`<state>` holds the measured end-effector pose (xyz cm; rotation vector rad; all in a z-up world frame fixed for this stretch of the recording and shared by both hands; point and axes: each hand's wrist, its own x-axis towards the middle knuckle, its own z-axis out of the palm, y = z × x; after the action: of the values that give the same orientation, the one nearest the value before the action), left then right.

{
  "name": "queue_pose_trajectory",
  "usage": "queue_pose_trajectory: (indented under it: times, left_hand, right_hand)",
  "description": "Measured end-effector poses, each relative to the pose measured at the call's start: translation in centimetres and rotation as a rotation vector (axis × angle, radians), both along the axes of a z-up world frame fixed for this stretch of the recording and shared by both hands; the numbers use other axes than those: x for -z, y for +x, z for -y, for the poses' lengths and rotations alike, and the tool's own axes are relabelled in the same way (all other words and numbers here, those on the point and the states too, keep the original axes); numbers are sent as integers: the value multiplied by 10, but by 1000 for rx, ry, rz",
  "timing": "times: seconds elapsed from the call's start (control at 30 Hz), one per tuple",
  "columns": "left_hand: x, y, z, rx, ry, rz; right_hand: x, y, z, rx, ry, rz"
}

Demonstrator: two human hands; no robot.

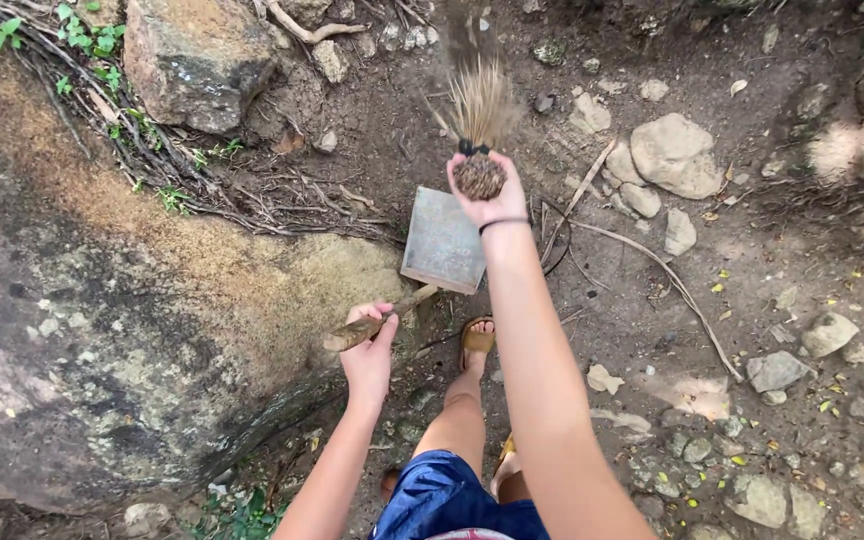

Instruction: Sweep dirt and debris from an outdoor area using a broom and dustpan.

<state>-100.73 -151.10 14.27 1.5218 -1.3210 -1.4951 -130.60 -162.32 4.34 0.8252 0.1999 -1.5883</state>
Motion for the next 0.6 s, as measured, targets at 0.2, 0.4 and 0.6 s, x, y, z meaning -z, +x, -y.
queue_pose_trajectory:
  times: [0.2,0.4,0.6]
  left_hand:
    - [1,-7,8,-16,64,19]
    - [-2,-11,4,23,-7,19]
    - [-10,-2,11,16,34,-2]
  right_hand:
    - [-132,26,28,29,5,-172]
    - [-31,-12,-50,-88,278,-96]
    - [16,-12,-367,83,567,-42]
